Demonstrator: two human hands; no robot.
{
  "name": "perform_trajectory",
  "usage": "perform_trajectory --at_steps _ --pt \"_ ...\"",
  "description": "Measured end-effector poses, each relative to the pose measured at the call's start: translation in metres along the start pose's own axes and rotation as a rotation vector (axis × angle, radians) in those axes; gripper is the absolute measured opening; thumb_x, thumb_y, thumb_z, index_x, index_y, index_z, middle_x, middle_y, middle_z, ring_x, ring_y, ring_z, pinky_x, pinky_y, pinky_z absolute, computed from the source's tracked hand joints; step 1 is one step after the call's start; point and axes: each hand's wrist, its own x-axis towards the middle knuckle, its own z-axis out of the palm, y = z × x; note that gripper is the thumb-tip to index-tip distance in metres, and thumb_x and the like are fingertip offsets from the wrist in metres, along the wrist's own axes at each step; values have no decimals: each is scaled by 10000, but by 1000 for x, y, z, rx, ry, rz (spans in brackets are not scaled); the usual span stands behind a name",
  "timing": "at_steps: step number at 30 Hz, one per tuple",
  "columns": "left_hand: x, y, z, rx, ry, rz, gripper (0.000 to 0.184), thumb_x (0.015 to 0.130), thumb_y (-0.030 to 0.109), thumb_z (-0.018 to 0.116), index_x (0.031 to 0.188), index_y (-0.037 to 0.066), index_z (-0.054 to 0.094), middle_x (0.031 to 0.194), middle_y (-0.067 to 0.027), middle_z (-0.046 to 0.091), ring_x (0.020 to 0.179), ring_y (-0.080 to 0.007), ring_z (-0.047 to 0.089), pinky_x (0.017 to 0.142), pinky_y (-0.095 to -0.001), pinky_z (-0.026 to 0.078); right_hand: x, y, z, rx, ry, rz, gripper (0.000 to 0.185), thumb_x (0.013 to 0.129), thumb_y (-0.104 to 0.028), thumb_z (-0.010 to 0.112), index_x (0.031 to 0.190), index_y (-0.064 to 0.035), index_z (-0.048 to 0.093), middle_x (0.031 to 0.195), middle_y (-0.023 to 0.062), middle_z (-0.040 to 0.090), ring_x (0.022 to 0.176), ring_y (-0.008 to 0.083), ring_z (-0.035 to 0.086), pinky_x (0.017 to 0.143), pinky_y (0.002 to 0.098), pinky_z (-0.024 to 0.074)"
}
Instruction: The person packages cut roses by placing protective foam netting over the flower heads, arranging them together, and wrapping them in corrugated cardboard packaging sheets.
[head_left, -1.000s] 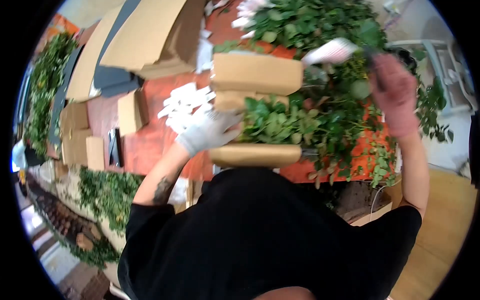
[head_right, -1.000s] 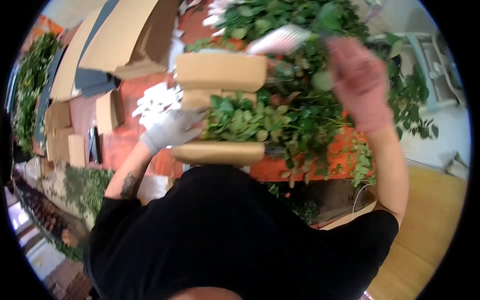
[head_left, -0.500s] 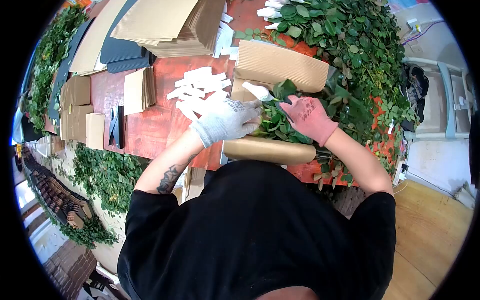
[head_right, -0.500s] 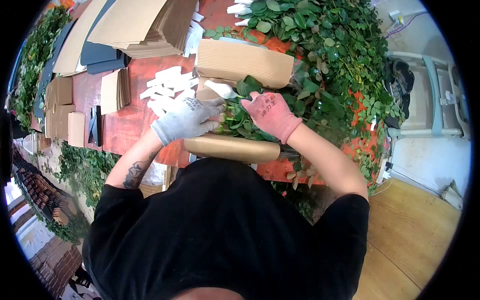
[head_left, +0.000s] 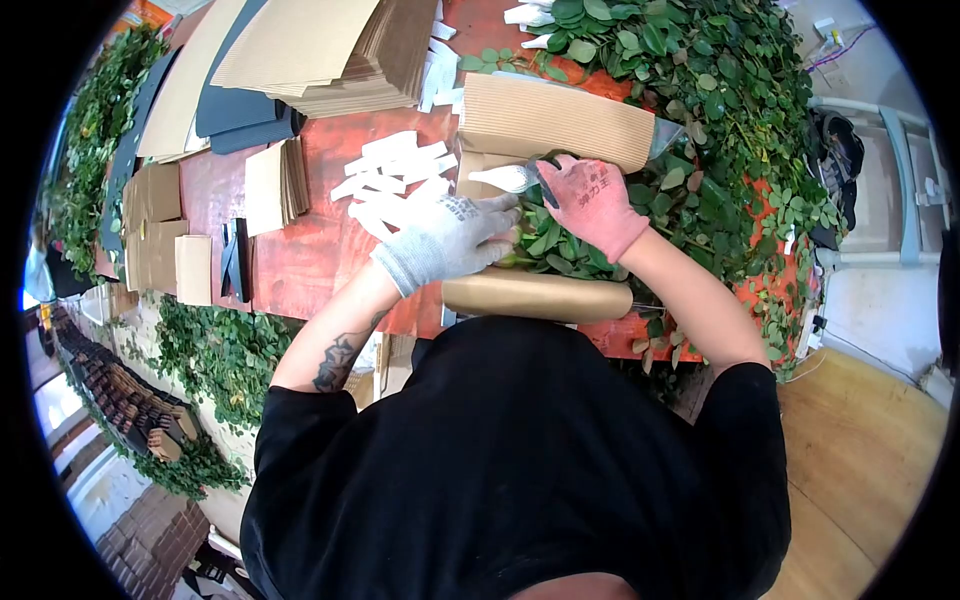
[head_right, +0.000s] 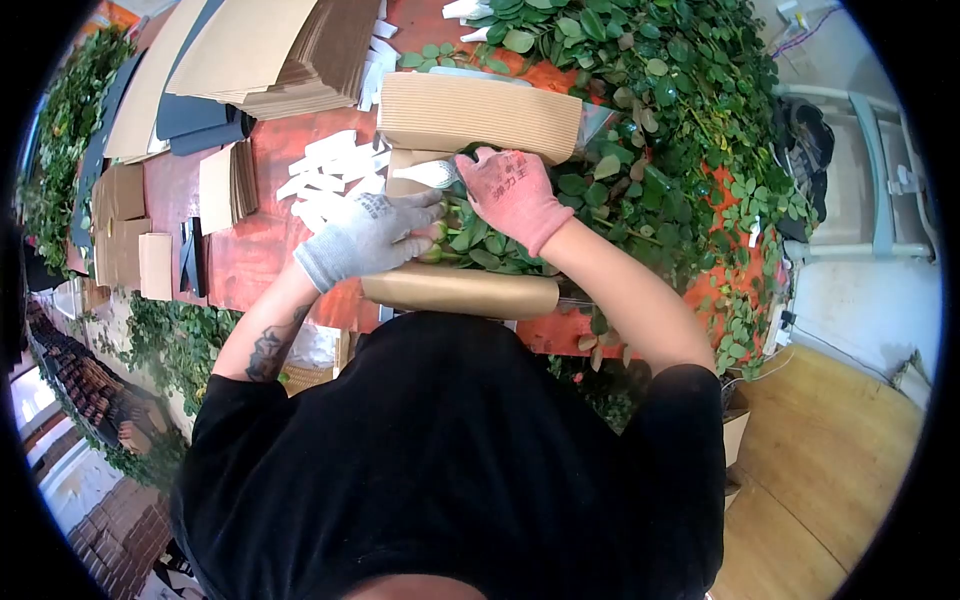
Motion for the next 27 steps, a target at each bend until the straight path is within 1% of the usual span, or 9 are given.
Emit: perform_trajectory --at_steps 5,8,15,19,21,23,25,26,27 --pt "1 0 -1 57 -12 43 389 862 276 549 1185 65 601 1315 -139 518 1046 -315 595 897 -379 464 -1 0 14 -13 70 -2 402 779 -299 614 1155 -172 555 940 47 596 802 221 625 644 349 484" --pt "-1 3 -2 -7 -18 -31 389 863 273 546 1187 64 598 1319 -146 512 1056 -318 590 906 -381 461 -3 -3 13 17 156 50 408 785 -311 617 1157 -151 562 937 57 599 808 223 629 654 356 494" --pt "0 -4 3 0 -19 5 392 867 274 543 1191 61 594 1335 -139 499 1077 -318 581 928 -379 452 -1 2 10 22 -41 -70 445 816 -340 586 1191 -102 555 912 62 612 796 218 636 671 357 499" --pt "1 3 -5 19 -59 -27 389 871 271 546 1190 53 593 1331 -132 507 1114 -316 562 948 -366 443 -2 4 19 -4 33 -87 430 825 -350 571 1180 -108 563 885 55 611 788 218 633 671 356 484" --pt "1 10 -12 -28 -81 -65 377 869 256 554 1183 51 597 1331 -132 507 1116 -314 562 941 -368 449 -5 5 19 2 154 -125 406 827 -354 562 1158 -118 572 881 50 610 785 219 627 667 356 463" --pt "-1 7 -7 -74 -111 -104 366 866 241 563 1175 49 601 1332 -132 507 1118 -311 562 934 -371 454 -2 3 18 24 105 -110 401 825 -355 563 1155 -125 571 879 48 608 788 217 624 666 360 456" --pt "-1 -9 3 23 320 142 332 843 194 594 1143 55 618 1266 -130 561 1061 -300 595 889 -379 477 1 2 14 61 26 -85 400 819 -353 565 1156 -138 565 883 40 599 797 211 618 673 364 450" --pt "0 -14 1 25 310 145 332 843 194 594 1143 55 618 1266 -130 561 1061 -300 595 889 -379 477 1 3 17 69 28 -78 400 819 -353 565 1156 -138 565 883 40 599 797 211 618 673 364 450" --pt "0 -18 -2 65 379 36 326 831 182 607 1133 61 624 1219 -126 585 1042 -295 601 877 -376 480 1 5 20 37 66 -105 400 820 -349 563 1161 -139 563 883 38 597 801 209 617 677 365 450"
